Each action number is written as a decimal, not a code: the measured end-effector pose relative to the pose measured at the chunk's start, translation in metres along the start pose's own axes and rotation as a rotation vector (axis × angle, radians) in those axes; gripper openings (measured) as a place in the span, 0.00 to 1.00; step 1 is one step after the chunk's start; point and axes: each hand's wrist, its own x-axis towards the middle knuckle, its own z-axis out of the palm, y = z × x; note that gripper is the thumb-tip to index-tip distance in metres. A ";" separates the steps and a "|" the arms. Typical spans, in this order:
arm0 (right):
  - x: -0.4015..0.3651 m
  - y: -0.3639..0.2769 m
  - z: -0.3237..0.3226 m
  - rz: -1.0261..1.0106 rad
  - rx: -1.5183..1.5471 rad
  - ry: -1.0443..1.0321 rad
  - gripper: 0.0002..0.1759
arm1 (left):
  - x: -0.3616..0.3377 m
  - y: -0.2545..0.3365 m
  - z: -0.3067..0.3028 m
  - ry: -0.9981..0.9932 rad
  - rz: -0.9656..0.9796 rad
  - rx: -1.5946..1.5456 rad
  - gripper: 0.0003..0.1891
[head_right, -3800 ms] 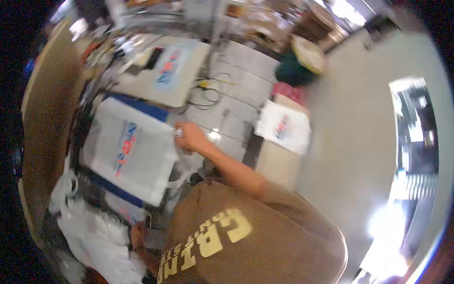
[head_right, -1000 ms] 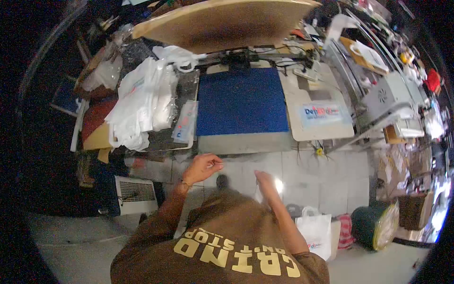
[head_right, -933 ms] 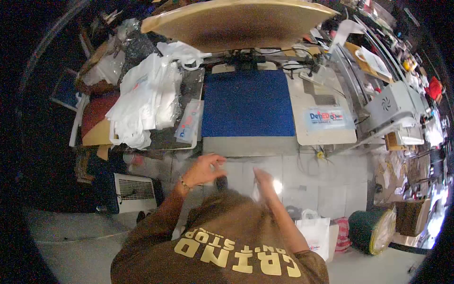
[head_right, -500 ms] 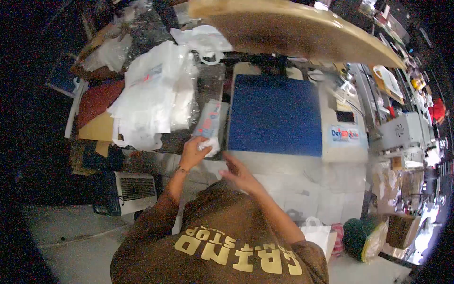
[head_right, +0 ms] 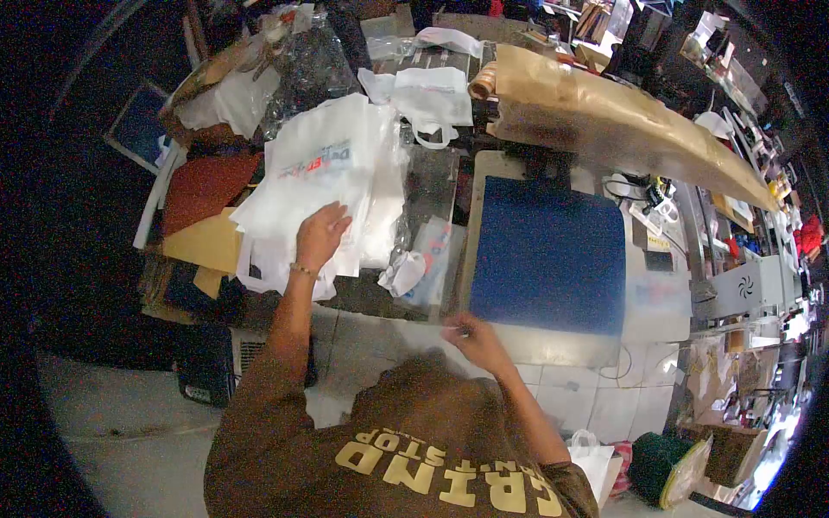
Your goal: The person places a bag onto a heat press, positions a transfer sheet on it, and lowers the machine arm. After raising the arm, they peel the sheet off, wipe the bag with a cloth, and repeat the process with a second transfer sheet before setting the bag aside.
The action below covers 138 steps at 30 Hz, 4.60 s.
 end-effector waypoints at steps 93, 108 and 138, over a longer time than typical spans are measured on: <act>-0.057 0.052 -0.146 0.008 0.160 0.724 0.30 | -0.111 0.344 0.143 -0.132 0.572 -0.438 0.04; -0.074 0.070 -0.145 0.009 0.361 0.732 0.18 | -0.020 0.293 0.199 -0.219 0.343 -0.471 0.06; -0.074 0.073 -0.142 -0.010 0.290 0.748 0.18 | -0.017 0.304 0.189 -0.379 0.303 -0.391 0.13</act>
